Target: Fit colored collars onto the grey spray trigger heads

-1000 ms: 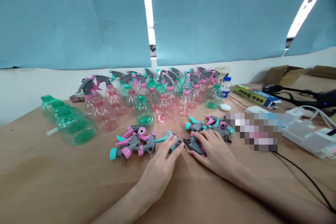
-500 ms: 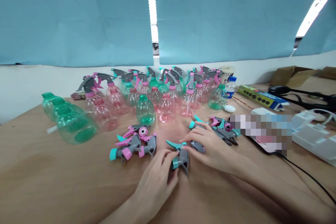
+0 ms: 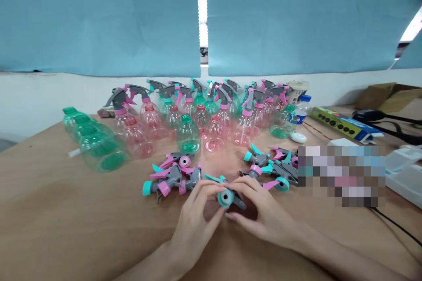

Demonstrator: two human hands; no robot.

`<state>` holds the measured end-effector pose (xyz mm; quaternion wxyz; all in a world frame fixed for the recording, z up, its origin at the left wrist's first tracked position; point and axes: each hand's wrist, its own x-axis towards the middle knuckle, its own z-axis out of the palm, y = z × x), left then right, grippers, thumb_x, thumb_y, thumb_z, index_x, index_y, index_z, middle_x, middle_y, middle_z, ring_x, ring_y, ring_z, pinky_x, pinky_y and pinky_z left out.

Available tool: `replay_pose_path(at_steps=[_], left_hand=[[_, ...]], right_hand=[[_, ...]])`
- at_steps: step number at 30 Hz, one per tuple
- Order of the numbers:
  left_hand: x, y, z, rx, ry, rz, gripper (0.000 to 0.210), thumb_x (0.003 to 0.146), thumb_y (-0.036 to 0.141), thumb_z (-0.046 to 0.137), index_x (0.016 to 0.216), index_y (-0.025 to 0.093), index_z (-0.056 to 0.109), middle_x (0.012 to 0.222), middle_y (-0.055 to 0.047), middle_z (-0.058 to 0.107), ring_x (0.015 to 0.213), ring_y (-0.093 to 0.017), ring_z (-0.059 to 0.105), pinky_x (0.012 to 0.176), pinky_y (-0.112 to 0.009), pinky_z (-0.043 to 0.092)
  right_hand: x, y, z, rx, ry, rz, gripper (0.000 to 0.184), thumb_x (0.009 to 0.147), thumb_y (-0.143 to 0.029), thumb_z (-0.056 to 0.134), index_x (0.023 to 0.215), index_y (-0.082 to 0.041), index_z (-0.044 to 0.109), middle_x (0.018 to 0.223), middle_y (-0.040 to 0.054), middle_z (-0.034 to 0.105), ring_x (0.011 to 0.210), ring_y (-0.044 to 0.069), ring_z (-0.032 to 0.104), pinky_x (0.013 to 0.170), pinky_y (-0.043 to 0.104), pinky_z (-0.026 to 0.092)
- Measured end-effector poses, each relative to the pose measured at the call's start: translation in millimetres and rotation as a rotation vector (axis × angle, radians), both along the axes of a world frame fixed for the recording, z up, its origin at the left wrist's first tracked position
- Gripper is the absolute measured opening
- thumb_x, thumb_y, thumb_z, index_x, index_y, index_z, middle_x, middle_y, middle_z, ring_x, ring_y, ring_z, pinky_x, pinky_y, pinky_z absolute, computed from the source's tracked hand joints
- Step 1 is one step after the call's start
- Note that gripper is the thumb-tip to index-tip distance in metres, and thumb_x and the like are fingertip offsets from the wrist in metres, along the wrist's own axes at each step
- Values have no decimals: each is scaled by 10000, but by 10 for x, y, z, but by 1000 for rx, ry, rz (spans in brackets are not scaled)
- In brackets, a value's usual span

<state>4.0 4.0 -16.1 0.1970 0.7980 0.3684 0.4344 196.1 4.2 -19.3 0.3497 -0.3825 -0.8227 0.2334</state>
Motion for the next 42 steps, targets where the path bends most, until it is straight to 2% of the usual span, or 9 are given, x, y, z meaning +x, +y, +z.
replay_pose_path(at_steps=[4, 9, 14, 21, 27, 31, 35, 42], left_hand=[[-22, 6, -14, -5, -28, -7, 208, 823, 77, 602, 965, 227, 576, 999, -18, 592, 973, -158, 605, 867, -292, 524], [-30, -3, -47, -52, -56, -64, 204, 853, 55, 534, 958, 222, 590, 1057, -37, 585, 1002, -159, 618, 872, -294, 542], [-10, -9, -8, -46, -59, -39, 151, 868, 91, 529, 918, 211, 607, 1002, -41, 605, 952, -157, 631, 812, -273, 561], [17, -27, 85, -41, 10, -12, 153, 875, 111, 497, 862, 200, 621, 883, -29, 634, 822, -149, 630, 692, -246, 553], [42, -19, 68, -180, -18, -26, 127, 888, 152, 492, 913, 193, 609, 877, -20, 638, 756, -131, 629, 594, -203, 545], [40, -20, 48, -240, -36, -51, 125, 915, 204, 471, 979, 196, 578, 897, -14, 632, 737, -122, 639, 602, -211, 569], [44, -34, 56, -188, 8, -81, 109, 897, 194, 507, 981, 198, 576, 930, -17, 625, 730, -112, 623, 617, -204, 570], [57, -28, 57, -100, 105, -8, 110, 886, 167, 503, 914, 198, 605, 945, -25, 565, 686, -99, 586, 577, -196, 539]], right_hand=[[-38, -23, -98, -12, 64, -67, 449, 825, -211, 628, 1241, -269, 473, 1117, 51, 560, 1025, 192, 547, 884, 348, 465], [-69, -41, -121, -11, 115, -105, 439, 837, -160, 601, 1244, -272, 481, 1055, 38, 592, 949, 179, 581, 828, 328, 496], [-61, -23, -119, 26, 137, -126, 327, 827, -173, 622, 1140, -251, 566, 977, 35, 618, 857, 178, 605, 768, 322, 517], [-37, -29, -101, 195, 151, -162, 235, 857, -172, 570, 1083, -233, 577, 1007, 63, 595, 940, 208, 580, 805, 359, 500], [-74, -54, -83, 60, 72, -159, 208, 819, -180, 630, 1014, -232, 581, 992, 59, 581, 947, 223, 547, 814, 391, 482], [-84, -57, -78, 50, 45, -148, 181, 809, -188, 636, 983, -211, 593, 979, 66, 563, 917, 212, 536, 785, 375, 482], [-61, -46, -93, 80, 27, -134, 181, 797, -203, 648, 973, -208, 607, 998, 71, 565, 932, 215, 535, 797, 379, 477], [-47, -31, -115, 97, -28, -174, 311, 792, -201, 665, 1094, -234, 603, 1019, 62, 609, 963, 225, 558, 844, 403, 453]])
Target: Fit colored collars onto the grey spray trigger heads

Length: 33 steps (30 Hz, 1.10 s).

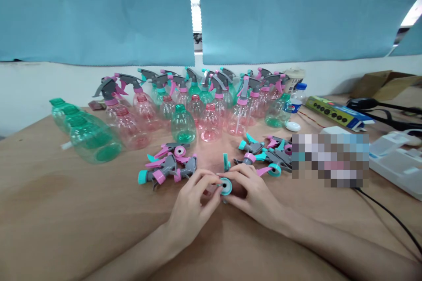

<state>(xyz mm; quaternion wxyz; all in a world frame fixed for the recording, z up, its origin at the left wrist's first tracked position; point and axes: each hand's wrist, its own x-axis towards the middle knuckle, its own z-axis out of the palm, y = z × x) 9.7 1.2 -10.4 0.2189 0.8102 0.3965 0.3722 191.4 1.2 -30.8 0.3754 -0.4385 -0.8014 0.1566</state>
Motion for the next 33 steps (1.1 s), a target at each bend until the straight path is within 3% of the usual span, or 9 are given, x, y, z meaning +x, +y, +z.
replay_pose_path(at_steps=[5, 16, 22, 28, 33], left_hand=[[-20, 12, -36, 130, 114, 14, 188, 896, 169, 480, 1006, 222, 622, 1001, -42, 563, 758, -130, 612, 678, -266, 548], [-23, 16, -43, 372, 269, 42, 229, 896, 160, 462, 1062, 200, 614, 979, -64, 583, 772, -146, 614, 650, -255, 542], [-8, 39, -21, 403, 292, 3, 240, 880, 103, 435, 1006, 207, 610, 1025, -68, 559, 867, -155, 601, 705, -267, 559], [-7, 63, 3, 408, 321, 96, 193, 869, 143, 495, 1009, 201, 615, 1005, -81, 563, 906, -201, 573, 739, -324, 541], [15, 37, 21, 464, 313, 125, 166, 869, 142, 502, 968, 186, 628, 915, -64, 568, 838, -187, 561, 719, -312, 510]], right_hand=[[-7, 2, 13, 24, -14, -2, 300, 802, -203, 640, 1098, -239, 606, 1018, 61, 634, 972, 223, 577, 855, 398, 443], [15, 51, 14, 43, -33, 2, 378, 803, -162, 614, 1166, -265, 602, 1018, 43, 675, 957, 215, 590, 856, 405, 402], [29, 66, 28, 71, -58, 41, 341, 826, -152, 589, 1141, -279, 613, 968, 20, 688, 921, 197, 607, 923, 434, 351], [50, 103, 35, 58, -40, 59, 323, 853, -189, 584, 1161, -287, 593, 1007, 18, 688, 970, 201, 599, 970, 443, 304], [32, 101, 30, 39, 14, 29, 246, 830, -190, 629, 1066, -259, 624, 939, -5, 693, 910, 174, 611, 994, 428, 281]])
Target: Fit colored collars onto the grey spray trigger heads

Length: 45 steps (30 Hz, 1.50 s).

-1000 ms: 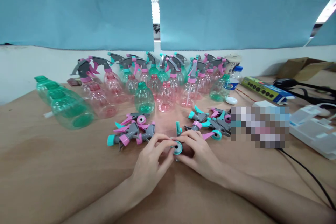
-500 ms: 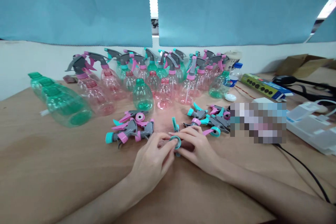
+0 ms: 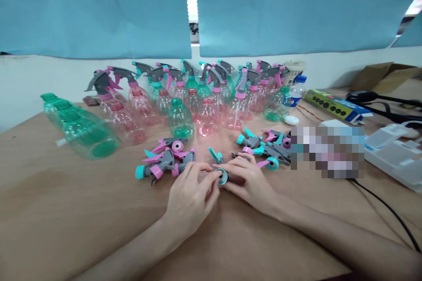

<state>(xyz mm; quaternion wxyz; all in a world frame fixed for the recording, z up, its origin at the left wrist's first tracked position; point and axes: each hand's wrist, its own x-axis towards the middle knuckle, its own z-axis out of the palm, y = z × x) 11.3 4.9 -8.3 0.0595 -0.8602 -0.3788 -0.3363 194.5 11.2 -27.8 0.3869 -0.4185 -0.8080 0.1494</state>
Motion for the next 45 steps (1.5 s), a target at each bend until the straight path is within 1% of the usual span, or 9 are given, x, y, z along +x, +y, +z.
replay_pose_path(at_steps=[4, 9, 13, 23, 27, 33, 36, 40, 45], left_hand=[[-13, 13, 6, 23, -6, -8, 152, 863, 122, 507, 927, 166, 637, 851, -57, 560, 778, -181, 539, 685, -309, 491], [-40, 63, -30, -82, -93, -146, 202, 892, 94, 467, 1005, 161, 620, 891, -57, 544, 802, -155, 537, 677, -265, 503], [-70, 103, -46, -103, -91, -197, 260, 909, 78, 432, 1029, 201, 626, 908, -49, 534, 844, -157, 532, 660, -247, 504], [-50, 85, -45, -300, -213, -146, 200, 911, 101, 447, 973, 194, 612, 936, -35, 490, 787, -128, 544, 725, -258, 499], [-41, 59, -31, -349, -260, -147, 138, 915, 143, 471, 944, 181, 600, 926, -29, 474, 767, -119, 545, 680, -228, 494], [-54, 44, -49, -327, -207, -105, 142, 906, 138, 478, 970, 180, 598, 946, -34, 481, 752, -121, 543, 714, -265, 482], [-44, 47, -57, -340, -201, -150, 146, 905, 132, 477, 997, 179, 581, 956, -38, 483, 757, -120, 545, 715, -264, 481], [-35, 65, -43, -290, -170, -220, 162, 897, 103, 466, 987, 182, 576, 965, -47, 482, 861, -146, 532, 764, -272, 477], [-40, 108, 0, -244, -52, -217, 149, 877, 96, 479, 929, 193, 580, 963, -58, 478, 889, -174, 491, 727, -280, 476]], right_hand=[[-9, -11, 10, -18, 11, -14, 194, 804, -188, 660, 986, -250, 642, 905, -6, 698, 869, 176, 618, 984, 420, 289], [-5, -14, 9, -22, 29, -21, 231, 799, -208, 683, 1023, -248, 646, 882, -11, 699, 856, 175, 626, 966, 422, 292], [-1, -6, 17, -12, 29, -13, 226, 795, -268, 697, 1017, -244, 657, 854, -6, 704, 829, 177, 622, 951, 421, 297], [-1, -2, 23, -4, 4, -12, 232, 817, -274, 672, 1047, -265, 648, 928, -2, 704, 926, 185, 617, 1008, 424, 275], [-7, -7, 21, -2, -12, -10, 213, 840, -253, 641, 1052, -273, 641, 960, -8, 701, 947, 179, 617, 1017, 425, 268], [-6, -6, 11, 11, -33, -17, 208, 835, -248, 645, 1042, -272, 641, 950, -18, 700, 925, 167, 620, 1008, 411, 269], [-9, -8, 5, 14, -30, -15, 162, 832, -248, 650, 993, -263, 651, 932, -17, 701, 912, 167, 622, 1006, 411, 267], [-16, -11, 3, 13, -15, -26, 174, 832, -257, 647, 1006, -259, 651, 931, -4, 701, 920, 181, 619, 992, 421, 278], [-21, -8, 6, 1, 26, 3, 145, 836, -271, 646, 981, -263, 654, 921, -4, 700, 901, 176, 619, 1016, 440, 250]])
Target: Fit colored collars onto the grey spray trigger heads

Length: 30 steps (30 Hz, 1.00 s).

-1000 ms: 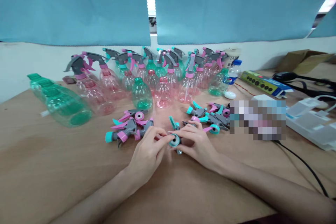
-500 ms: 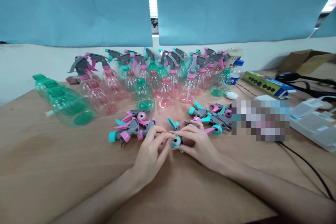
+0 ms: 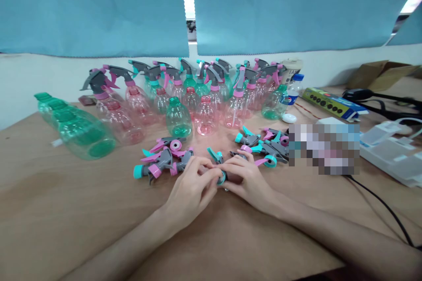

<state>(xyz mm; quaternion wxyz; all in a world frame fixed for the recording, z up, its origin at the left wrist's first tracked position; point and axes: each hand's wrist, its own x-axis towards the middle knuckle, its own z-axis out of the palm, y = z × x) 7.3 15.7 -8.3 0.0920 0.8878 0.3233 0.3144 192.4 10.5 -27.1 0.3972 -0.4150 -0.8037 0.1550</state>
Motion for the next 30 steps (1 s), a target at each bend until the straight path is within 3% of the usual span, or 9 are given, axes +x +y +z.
replay_pose_path(at_steps=[8, 22, 30], left_hand=[[21, -25, 21, 66, 14, 16, 144, 826, 55, 490, 908, 172, 505, 933, -61, 493, 912, -200, 474, 779, -328, 455], [-1, -27, 70, 30, 137, -1, 158, 714, 33, 473, 789, 172, 473, 842, -45, 495, 813, -201, 461, 707, -330, 445], [-60, 35, -19, 50, 94, -41, 121, 827, 72, 495, 863, 167, 559, 893, -57, 550, 843, -189, 508, 718, -304, 469]], right_hand=[[-6, 2, 14, 15, -35, 18, 121, 807, -214, 677, 924, -242, 660, 903, -9, 700, 876, 162, 619, 1021, 428, 219], [9, 1, 30, -2, -103, 0, 124, 839, -244, 643, 960, -260, 664, 923, -9, 711, 902, 171, 623, 1016, 433, 221], [92, 37, 27, -53, -57, -58, 198, 830, -244, 658, 1025, -276, 648, 917, -19, 712, 904, 176, 634, 1044, 450, 199]])
